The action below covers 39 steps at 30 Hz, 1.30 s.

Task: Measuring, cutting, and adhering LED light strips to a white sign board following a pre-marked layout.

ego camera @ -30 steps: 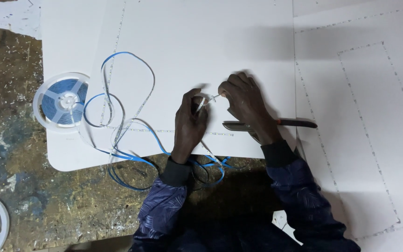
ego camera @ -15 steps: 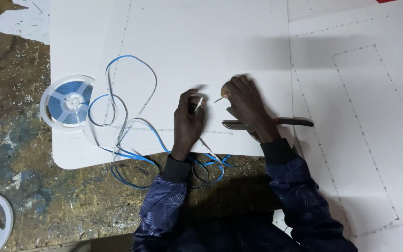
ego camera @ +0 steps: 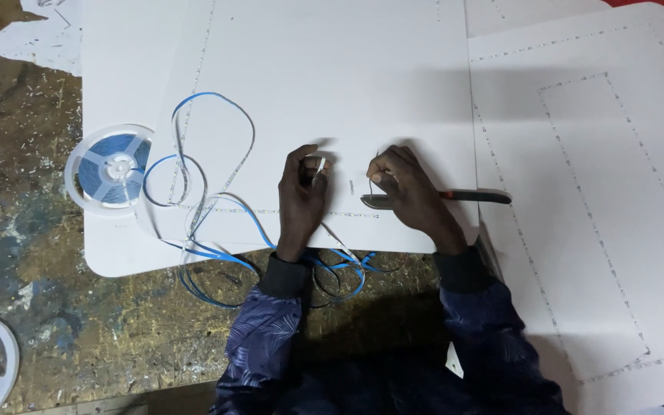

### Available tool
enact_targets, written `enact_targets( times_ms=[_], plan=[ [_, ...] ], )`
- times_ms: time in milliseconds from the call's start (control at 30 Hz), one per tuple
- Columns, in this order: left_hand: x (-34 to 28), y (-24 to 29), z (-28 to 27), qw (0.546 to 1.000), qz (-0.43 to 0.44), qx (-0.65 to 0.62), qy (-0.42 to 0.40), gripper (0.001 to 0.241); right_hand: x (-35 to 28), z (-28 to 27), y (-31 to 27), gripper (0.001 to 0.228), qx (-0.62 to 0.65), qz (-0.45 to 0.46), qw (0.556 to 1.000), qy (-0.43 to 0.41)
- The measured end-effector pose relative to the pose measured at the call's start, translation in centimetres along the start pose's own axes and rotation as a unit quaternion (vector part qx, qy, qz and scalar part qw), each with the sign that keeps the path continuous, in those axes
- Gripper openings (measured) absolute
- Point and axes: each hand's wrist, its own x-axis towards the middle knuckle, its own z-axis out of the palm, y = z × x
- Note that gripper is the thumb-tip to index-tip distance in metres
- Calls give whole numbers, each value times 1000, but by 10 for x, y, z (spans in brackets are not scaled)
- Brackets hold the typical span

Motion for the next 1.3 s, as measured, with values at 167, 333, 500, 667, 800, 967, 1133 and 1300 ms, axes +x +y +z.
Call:
enact_targets(
  times_ms=[167,333,500,667,800,967,1133,1300],
  plan=[
    [-21,3,-5,1000,-2,-22,-8,39,-33,-19,-77,14,4,-41,999,-31],
    [-54,3,-10,998,-18,-49,-38,37,-77,-15,-43,8,-58,-94,991,-78],
    [-70,18,-17,987,-70,-77,-120,35,-90,-25,-55,12,-112,-84,986,-94],
    [-79,60,-15,977,-70,-76,-187,50,-90,-26,-59,19,17,12,1000,-15],
    [-84,68,-3,972,5,-110,-207,51,-85,-14,-91,38,229,112,965,59],
    [-88,57,16,966,44,-111,-227,57,-89,18,-51,31,321,121,937,63],
    [-77,40,20,969,85,-58,-225,67,-109,19,-24,30,331,179,924,70],
    [-53,14,4,956,215,104,-169,60,-120,-3,-45,38,252,192,939,130]
  ],
)
